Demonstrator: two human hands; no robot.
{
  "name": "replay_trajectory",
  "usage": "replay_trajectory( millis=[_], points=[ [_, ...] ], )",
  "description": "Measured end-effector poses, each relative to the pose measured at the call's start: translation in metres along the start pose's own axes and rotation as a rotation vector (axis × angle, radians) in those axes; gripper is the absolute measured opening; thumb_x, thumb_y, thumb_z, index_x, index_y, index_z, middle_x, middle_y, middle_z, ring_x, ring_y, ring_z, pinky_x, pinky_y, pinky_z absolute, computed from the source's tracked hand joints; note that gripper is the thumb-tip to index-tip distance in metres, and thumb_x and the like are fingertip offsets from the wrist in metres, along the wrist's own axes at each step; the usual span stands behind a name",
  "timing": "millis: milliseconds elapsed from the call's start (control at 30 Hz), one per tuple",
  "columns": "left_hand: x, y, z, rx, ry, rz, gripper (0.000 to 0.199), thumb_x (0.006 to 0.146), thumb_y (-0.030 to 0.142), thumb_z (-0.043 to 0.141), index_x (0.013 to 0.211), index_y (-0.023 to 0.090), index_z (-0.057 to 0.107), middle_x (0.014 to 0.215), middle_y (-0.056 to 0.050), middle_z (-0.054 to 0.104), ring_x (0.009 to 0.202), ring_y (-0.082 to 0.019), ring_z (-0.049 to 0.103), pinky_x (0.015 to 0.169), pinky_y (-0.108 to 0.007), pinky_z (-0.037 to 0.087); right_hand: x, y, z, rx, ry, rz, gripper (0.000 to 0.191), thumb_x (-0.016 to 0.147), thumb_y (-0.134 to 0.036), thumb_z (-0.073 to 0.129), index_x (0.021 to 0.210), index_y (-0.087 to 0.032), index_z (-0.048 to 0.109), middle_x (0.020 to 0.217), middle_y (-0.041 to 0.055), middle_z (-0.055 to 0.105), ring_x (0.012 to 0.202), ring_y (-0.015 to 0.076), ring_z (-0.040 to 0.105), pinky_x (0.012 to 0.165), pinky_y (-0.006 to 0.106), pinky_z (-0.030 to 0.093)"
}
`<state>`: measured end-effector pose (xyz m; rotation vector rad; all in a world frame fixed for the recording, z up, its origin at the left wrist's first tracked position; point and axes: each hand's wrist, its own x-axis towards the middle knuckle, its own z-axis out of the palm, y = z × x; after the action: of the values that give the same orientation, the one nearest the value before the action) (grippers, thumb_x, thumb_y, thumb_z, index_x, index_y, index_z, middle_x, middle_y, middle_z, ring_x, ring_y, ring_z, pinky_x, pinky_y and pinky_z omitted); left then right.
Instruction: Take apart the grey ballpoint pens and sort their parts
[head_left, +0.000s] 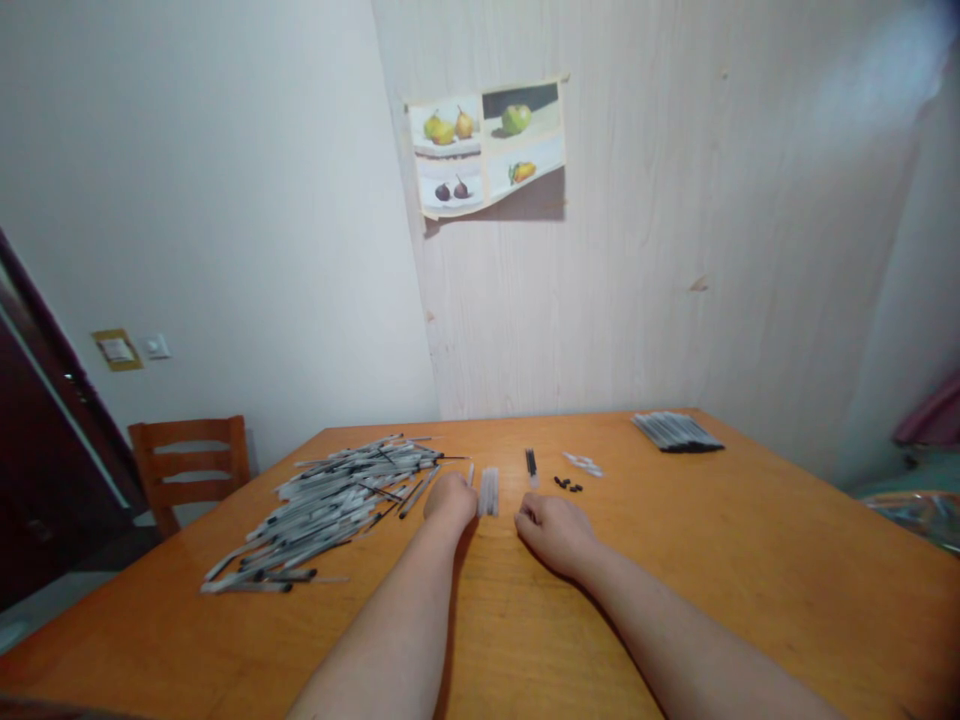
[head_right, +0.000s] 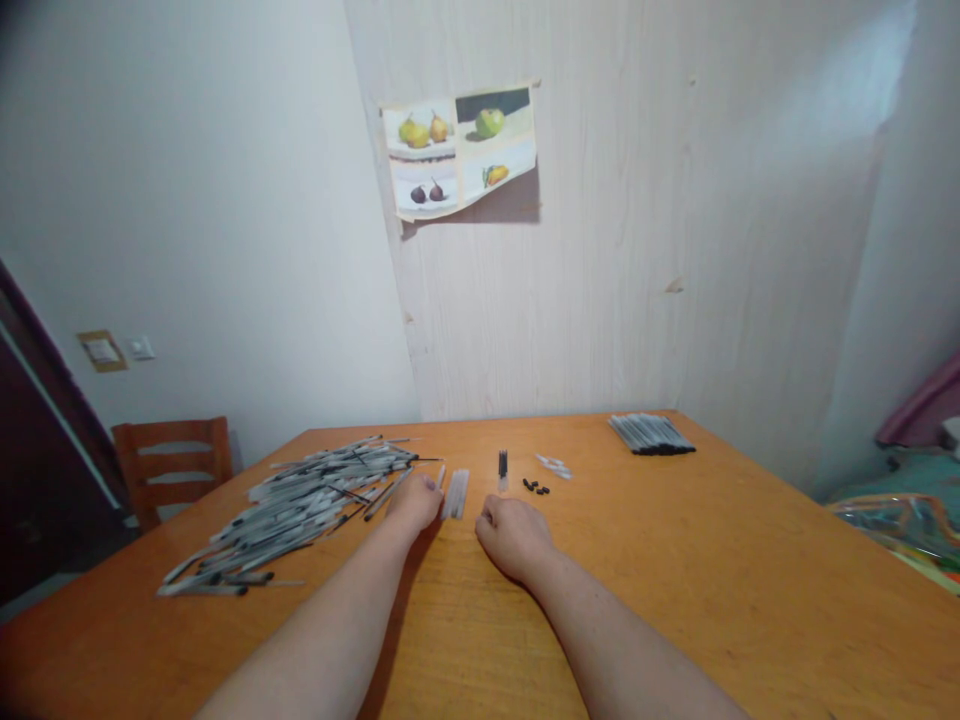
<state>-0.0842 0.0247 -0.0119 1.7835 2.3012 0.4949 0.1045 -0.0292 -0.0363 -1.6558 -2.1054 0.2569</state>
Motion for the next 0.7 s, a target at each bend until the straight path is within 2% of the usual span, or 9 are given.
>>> replay_trajectory(
  millis=[167, 467, 700],
  points=[
    [-0.0029, -0.0005, -0.0010, 0.005, 0.010, 0.021, 0.020, 0.079, 0.025, 0.057, 0.091, 0.019, 0.073, 0.099, -0.011, 0.075, 0.090, -0.023, 0.068, 0.067, -0.027, 0.043, -0.0003, 0.0006, 0.0007, -0.001, -0.009, 0.002, 0.024, 0.090, -0.035, 0.047, 0.085, -0.022, 0.066, 0.087, 0.0054, 0.072, 0.077, 0.0174, 0.058, 0.060, 0.028, 0.024],
    [-0.0051, -0.0029, -0.0031, -0.012, 0.004, 0.070, 0.022, 0.084, 0.024, 0.052, 0.086, 0.019, 0.073, 0.094, -0.012, 0.074, 0.084, -0.023, 0.067, 0.065, -0.029, 0.042, -0.0019, -0.0001, 0.0000, 0.007, 0.006, -0.011, 0.023, 0.090, -0.034, 0.047, 0.083, -0.022, 0.065, 0.086, 0.0051, 0.072, 0.075, 0.0169, 0.058, 0.060, 0.028, 0.024],
    [-0.0063, -0.0055, -0.0035, -0.043, -0.024, 0.111, 0.021, 0.083, 0.025, 0.052, 0.082, 0.022, 0.073, 0.091, -0.007, 0.075, 0.081, -0.021, 0.066, 0.062, -0.027, 0.039, -0.0019, 0.0002, -0.0008, 0.011, -0.007, -0.005, 0.023, 0.090, -0.034, 0.047, 0.084, -0.022, 0.065, 0.085, 0.0050, 0.071, 0.075, 0.0167, 0.058, 0.060, 0.027, 0.024]
  ],
)
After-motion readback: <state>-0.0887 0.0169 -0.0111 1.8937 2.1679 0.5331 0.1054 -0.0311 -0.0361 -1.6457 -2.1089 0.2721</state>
